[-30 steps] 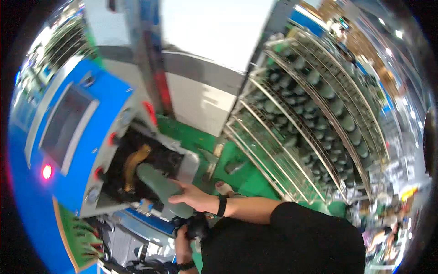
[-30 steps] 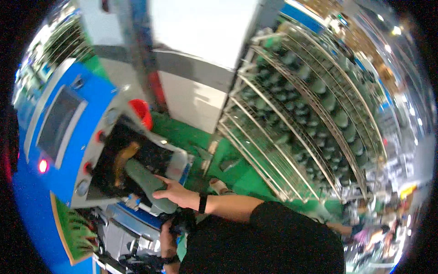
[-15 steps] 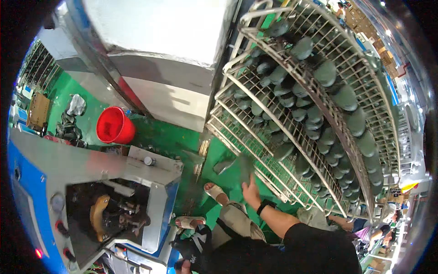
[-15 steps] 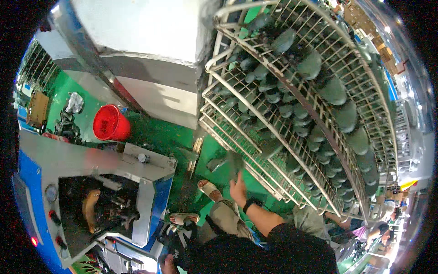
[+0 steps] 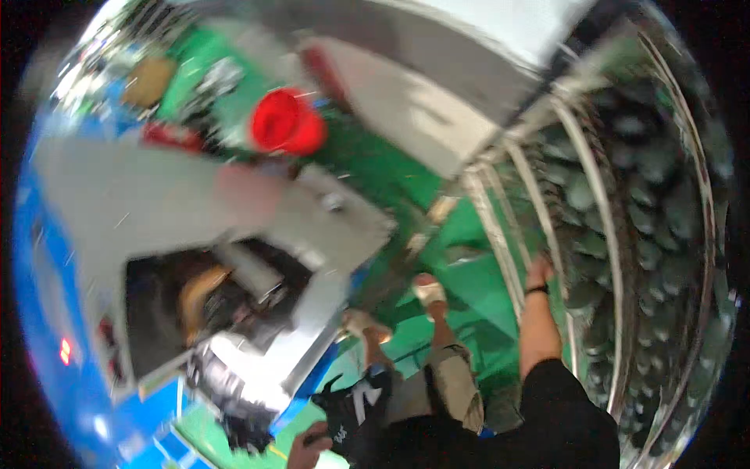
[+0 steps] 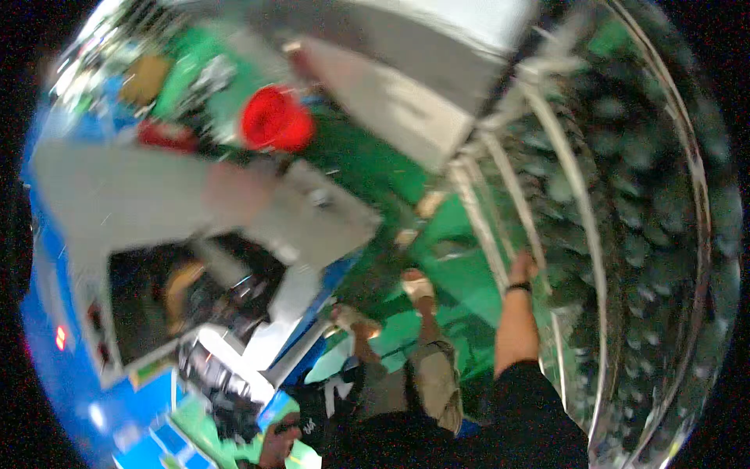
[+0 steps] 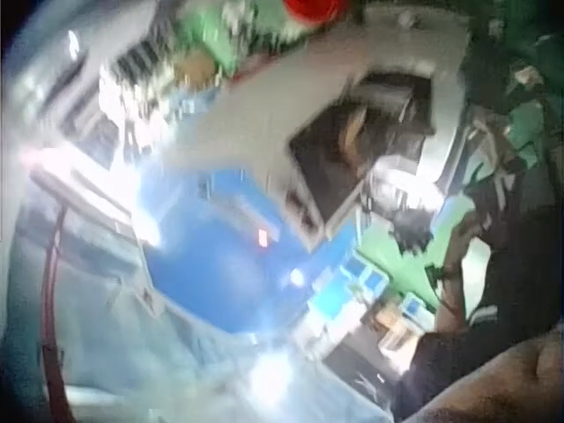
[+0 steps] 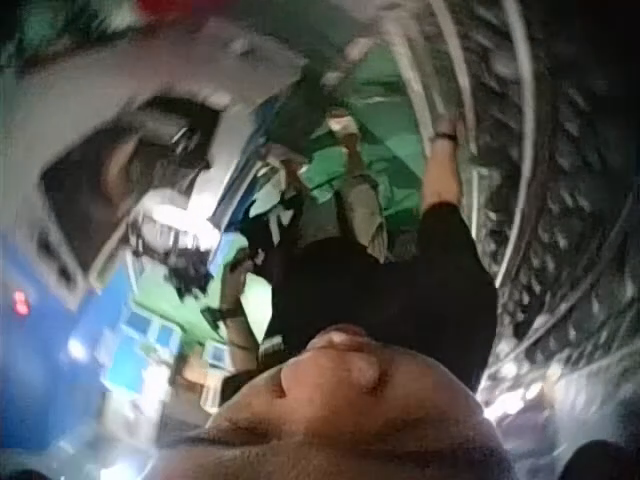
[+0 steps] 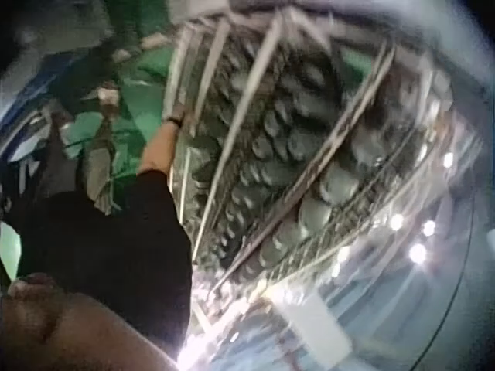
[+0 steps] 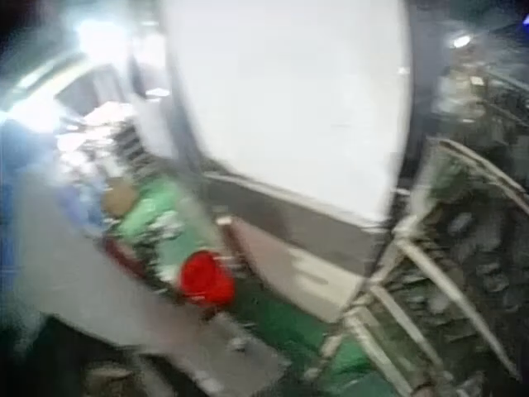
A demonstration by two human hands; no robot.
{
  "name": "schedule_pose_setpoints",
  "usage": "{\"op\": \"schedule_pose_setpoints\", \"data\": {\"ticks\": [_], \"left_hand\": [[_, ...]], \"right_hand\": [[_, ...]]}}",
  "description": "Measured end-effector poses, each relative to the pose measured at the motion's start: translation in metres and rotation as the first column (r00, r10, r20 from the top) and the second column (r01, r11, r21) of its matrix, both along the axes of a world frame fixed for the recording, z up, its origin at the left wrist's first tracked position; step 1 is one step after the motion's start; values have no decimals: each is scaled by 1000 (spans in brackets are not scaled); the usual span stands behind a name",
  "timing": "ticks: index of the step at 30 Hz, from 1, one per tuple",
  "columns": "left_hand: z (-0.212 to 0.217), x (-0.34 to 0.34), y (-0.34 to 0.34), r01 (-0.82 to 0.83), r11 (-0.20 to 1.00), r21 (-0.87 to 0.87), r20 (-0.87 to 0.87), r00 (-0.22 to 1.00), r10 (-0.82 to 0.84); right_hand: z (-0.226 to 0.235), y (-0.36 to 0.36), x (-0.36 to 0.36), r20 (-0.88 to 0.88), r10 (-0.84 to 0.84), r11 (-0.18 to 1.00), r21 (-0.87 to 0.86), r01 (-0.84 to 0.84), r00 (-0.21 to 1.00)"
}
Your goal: Operate a shoe lasting machine and move shoe last racks in a factory.
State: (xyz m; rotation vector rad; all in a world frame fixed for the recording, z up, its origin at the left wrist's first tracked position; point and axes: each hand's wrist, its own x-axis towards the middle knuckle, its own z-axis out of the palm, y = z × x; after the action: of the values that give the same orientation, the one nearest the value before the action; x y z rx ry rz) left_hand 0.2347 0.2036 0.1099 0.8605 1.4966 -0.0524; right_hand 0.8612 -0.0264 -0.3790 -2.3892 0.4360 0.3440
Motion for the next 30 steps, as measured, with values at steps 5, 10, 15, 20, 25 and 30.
{"op": "schedule_pose_setpoints", "data": {"ticks": [5,10,15,20,25,30], "left_hand": [[16,-138,-21,-660,748,71,539,656,528],[23,-222,-35,-910,310,275,673,412,615],[-50,-251,-9,-900,180,397,635,411,655],[-81,-284,-30,-926,-87,368,630,179,756],[-112,-295,-32,-124,614,780,-363,710,604],[-39,-304,30,78,982,173,-556,831,32]], "right_hand": [[66,72,-125,121,488,849,166,-502,865],[355,246,-334,102,803,381,669,-638,587],[523,366,-433,747,646,-247,400,-883,158],[648,447,-521,940,305,-347,-36,-937,-149],[655,494,-639,724,352,-284,-521,-805,-593],[628,510,-639,665,376,36,-706,-707,-645]]}}
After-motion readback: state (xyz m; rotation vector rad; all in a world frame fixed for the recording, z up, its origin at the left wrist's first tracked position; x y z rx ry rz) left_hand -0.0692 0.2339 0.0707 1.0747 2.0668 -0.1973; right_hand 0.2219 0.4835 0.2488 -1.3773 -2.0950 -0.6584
